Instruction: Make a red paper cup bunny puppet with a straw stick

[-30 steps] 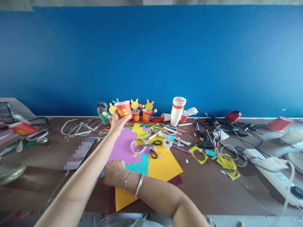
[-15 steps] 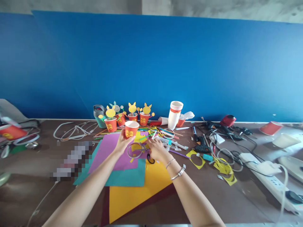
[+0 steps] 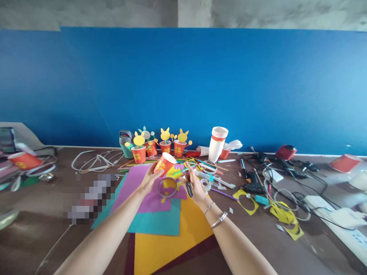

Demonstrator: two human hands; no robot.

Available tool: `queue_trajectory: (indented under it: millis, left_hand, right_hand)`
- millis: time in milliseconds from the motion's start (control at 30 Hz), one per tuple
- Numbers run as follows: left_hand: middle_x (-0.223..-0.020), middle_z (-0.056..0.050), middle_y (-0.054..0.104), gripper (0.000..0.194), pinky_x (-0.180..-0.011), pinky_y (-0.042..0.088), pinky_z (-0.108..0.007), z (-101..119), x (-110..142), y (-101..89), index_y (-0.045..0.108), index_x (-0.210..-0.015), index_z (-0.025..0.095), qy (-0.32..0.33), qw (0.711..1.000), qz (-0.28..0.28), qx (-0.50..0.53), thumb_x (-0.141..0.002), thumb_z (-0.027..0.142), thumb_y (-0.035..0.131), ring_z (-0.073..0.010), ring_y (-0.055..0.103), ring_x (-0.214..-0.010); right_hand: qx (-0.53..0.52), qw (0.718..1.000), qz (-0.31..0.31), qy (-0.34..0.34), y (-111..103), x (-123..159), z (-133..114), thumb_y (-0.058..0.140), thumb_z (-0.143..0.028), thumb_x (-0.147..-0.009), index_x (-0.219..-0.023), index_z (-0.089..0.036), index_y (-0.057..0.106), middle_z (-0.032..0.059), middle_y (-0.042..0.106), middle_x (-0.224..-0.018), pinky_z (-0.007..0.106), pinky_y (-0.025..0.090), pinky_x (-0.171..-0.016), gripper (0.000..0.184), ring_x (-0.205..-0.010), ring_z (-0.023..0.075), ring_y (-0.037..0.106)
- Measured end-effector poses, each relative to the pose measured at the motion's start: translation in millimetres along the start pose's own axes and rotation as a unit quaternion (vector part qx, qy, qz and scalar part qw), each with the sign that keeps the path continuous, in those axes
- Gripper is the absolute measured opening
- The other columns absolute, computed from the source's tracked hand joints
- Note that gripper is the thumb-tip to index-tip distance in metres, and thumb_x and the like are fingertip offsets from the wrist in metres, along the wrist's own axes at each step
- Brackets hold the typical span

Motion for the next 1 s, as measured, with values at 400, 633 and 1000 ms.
queue_trajectory:
  millis: [400, 633, 1000]
  left_hand:
    - [-0.121, -0.014, 0.069, 0.066, -0.095, 0.049, -0.047, 20.0, 16.8, 35.2, 0.054, -0.128, 0.018, 0.208, 0.835, -0.083, -0.503, -0.07, 0.042, 0.076, -0.032, 0.066, -0.108]
    - [-0.115, -0.016, 0.07, 0.061, -0.091, 0.049, -0.046, 36.9, 27.1, 37.7, 0.051, -0.129, 0.016, 0.288, 0.756, 0.025, -0.587, -0.077, 0.041, 0.071, -0.0323, 0.067, -0.105]
    - [-0.11, -0.011, 0.071, 0.052, -0.08, 0.058, -0.038, 25.5, 16.5, 13.7, 0.047, -0.122, 0.018, 0.236, 0.861, 0.08, -0.443, -0.076, 0.034, 0.066, -0.0255, 0.071, -0.096]
  right_hand:
    - [0.072, 0.993, 0.009, -0.089, 1.9, -2.6, -17.4, 0.041, -0.034, -0.101, -0.118, -0.019, 0.066, 0.0089, 0.066, -0.091, 0.031, 0.054, -0.07, 0.034, -0.081, 0.0214, 0.065]
    - [0.089, 0.989, -0.019, -0.119, 7.1, 1.1, -34.3, 0.04, -0.033, -0.102, -0.132, -0.019, 0.059, 0.0077, 0.064, -0.091, 0.03, 0.055, -0.069, 0.038, -0.076, 0.0187, 0.065]
    - [0.139, 0.989, -0.035, -0.021, 9.6, 1.3, -20.0, 0.036, -0.034, -0.102, -0.128, -0.02, 0.064, 0.0118, 0.074, -0.103, 0.03, 0.057, -0.073, 0.041, -0.085, 0.0235, 0.072]
Point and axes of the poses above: each hand's wrist, its own x-axis away from the middle knuckle, its own y-axis out of the palm, z = x × y, the point moved 9 cm from there along -x, towards the middle knuckle
